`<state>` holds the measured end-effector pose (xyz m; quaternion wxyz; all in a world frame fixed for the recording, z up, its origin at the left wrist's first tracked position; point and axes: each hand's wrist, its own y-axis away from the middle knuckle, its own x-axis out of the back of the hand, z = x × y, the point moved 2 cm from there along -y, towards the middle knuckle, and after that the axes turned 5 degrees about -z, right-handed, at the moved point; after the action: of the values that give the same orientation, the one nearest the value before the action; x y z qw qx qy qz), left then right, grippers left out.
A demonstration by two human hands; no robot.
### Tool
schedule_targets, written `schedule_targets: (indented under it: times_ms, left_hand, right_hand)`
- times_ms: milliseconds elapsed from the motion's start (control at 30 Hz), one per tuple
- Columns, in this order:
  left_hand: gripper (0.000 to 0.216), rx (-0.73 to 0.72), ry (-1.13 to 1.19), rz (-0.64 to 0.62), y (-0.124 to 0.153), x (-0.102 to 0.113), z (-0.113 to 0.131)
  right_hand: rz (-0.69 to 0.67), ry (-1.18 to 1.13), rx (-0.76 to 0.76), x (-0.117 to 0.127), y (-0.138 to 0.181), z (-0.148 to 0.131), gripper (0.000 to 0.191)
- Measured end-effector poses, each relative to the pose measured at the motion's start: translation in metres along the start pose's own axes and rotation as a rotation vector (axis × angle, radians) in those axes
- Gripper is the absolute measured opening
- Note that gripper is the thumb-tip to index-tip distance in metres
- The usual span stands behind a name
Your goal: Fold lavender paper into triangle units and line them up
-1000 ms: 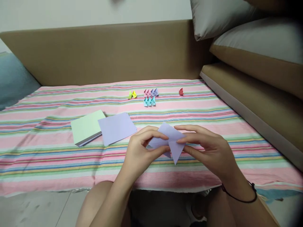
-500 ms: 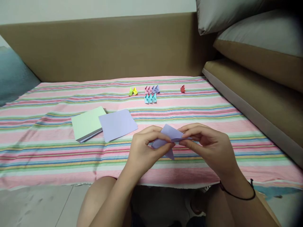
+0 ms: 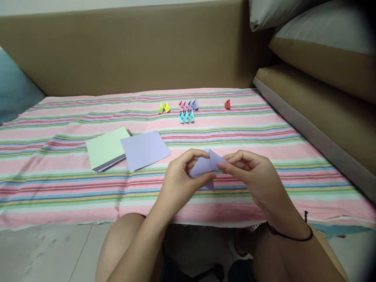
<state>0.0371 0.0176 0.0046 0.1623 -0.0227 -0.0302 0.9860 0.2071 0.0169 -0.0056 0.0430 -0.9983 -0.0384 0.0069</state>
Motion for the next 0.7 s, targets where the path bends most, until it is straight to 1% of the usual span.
schedule_targets:
  times_ms: [100,200,333,400,533,700]
  left_hand:
    - [0.035,0.014,0.010,-0.011,0.0000,-0.0007,0.0009]
    - [0.046,0.029,0.071,-0.014,0.0003,-0.0028,0.0019]
    - [0.059,0.095,0.106,0.030,0.0000,-0.0052,0.0001]
    - [0.054,0.098,0.095,0.047,-0.0007,-0.0053,-0.0006]
    - [0.021,0.061,0.050,0.067,-0.0017,-0.0037,0.0009]
    - [0.019,0.087,0.041,0.087,-0.0013,-0.0015,0.0028]
  right_hand:
    - [0.014,0.003,-0.005,-0.0002,0.0000,0.0002,0.022]
    - [0.013,-0.010,-0.004,-0.0011,0.0000,0.0007,0.023]
    - [0.003,-0.012,0.014,-0.0034,0.0004,0.0004,0.025]
    - [-0.006,-0.009,0.029,-0.0047,0.0009,-0.0002,0.026]
    - [-0.034,-0.004,0.054,-0.0068,0.0022,-0.0012,0.023]
    - [-0.017,-0.020,0.068,-0.0078,0.0036,-0.0012,0.020]
